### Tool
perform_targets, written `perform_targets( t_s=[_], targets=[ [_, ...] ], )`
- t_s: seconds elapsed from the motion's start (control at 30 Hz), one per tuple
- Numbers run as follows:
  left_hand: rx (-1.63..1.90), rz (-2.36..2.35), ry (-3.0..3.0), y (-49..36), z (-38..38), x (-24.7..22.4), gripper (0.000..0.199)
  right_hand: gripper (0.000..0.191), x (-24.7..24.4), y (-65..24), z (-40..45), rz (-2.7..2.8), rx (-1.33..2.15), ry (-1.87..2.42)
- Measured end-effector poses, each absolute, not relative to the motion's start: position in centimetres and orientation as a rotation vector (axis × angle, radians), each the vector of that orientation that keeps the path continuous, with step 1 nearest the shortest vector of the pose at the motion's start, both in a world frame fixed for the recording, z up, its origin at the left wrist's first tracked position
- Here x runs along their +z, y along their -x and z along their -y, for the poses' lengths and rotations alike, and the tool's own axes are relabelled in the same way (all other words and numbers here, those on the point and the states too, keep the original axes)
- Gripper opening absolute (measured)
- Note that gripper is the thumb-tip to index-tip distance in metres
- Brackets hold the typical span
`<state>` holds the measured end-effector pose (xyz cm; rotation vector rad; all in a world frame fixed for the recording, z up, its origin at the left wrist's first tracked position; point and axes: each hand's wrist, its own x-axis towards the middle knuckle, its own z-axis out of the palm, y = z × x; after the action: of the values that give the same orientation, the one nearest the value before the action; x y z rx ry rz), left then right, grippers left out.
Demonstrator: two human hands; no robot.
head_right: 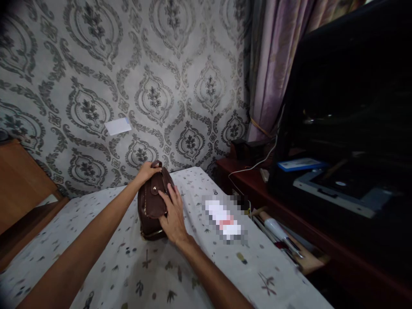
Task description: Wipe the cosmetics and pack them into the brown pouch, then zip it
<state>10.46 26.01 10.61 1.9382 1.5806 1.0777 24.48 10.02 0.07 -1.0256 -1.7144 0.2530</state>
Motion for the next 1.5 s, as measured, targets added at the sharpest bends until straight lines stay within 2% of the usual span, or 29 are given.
perform_targets(
  t_s=[0.3, 0.7, 0.9, 1.23, 1.5],
  targets=[
    [1.188, -1.545, -1.733, -10.5, -27.0, 9.3, 0.021, 0.061, 0.4, -24.8, -9.9, 1.741, 0.330, 1.005],
    [1.013, -1.309, -1.672, -10.0, -24.9, 10.7, 0.026, 0.065, 0.5, -25.1, -9.8, 1.715, 0.373, 0.951],
    [0.997, -1.240, -1.762, -8.5, -24.0, 11.4, 0.037, 0.063, -0.3, -25.1, -10.4, 1.685, 0.368, 0.885],
    [1.183, -1.420, -1.913, -4.0, -24.3, 10.2, 0.016, 0.052, -0.4, -24.9, -10.4, 1.645, 0.354, 0.882],
    [1.267, -1.462, -1.917, -4.6, -24.9, 9.1, 0.021, 0.052, -0.6, -24.8, -10.5, 1.655, 0.338, 0.877]
  ],
)
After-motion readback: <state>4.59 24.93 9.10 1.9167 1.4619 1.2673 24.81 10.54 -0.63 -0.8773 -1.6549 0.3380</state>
